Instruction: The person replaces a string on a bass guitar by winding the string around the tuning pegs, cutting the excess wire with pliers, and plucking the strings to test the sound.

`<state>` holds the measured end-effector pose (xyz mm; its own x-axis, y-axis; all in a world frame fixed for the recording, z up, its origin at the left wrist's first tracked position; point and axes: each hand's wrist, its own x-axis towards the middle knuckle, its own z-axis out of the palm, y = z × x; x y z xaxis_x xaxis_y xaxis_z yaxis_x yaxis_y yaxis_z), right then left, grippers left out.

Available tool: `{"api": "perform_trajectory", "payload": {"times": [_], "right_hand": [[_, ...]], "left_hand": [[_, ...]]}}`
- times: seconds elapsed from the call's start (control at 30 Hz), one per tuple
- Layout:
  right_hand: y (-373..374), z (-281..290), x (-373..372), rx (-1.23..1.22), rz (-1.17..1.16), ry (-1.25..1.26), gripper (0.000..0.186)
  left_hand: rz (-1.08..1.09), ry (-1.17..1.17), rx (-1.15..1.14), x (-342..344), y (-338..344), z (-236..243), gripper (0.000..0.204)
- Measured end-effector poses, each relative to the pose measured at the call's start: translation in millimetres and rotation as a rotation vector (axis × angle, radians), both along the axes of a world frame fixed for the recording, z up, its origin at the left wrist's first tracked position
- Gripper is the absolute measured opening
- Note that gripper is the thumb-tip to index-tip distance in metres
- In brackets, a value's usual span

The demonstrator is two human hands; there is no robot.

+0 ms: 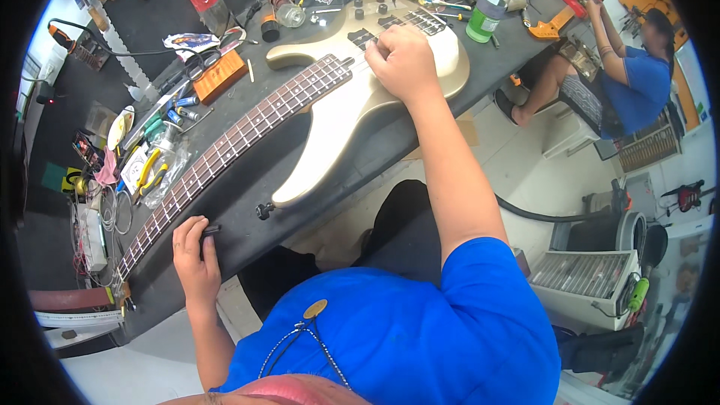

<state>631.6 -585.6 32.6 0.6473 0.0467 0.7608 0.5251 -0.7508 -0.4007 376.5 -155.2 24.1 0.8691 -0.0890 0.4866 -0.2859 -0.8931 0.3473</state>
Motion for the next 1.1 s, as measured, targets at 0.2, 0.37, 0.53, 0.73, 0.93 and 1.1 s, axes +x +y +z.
{"api": "perform_trajectory", "payload": {"times": [0.2,0.37,0.53,0.73,0.93,1.1], "right_hand": [[0.2,-5.5,2.4,-0.049,-0.027,0.029,0.026],[0.7,-2.1,5.2,-0.047,-0.019,0.084,0.028],[-3.2,-2.7,1.1,0.127,-0.056,0.12,0.027],[-29.4,-5.5,8.8,0.4,-0.224,0.156,0.032],[-209.6,-67.1,12.6,0.32,-0.6,0.331,0.059],[-149.3,-78.9,-0.2,0.356,-0.427,0.271,0.053]], "left_hand": [[-0.055,-0.095,-0.137,56.3,11.0,65.8,0.03],[0.049,0.272,0.048,153.7,51.1,65.5,0.034],[0.12,0.126,0.187,147.0,18.2,58.4,0.044],[0.156,0.002,0.371,73.0,-37.2,25.7,0.054],[0.133,-0.322,0.385,96.9,-44.0,-4.0,0.046],[0.271,-0.355,0.388,83.6,-34.2,-21.5,0.055]]}}
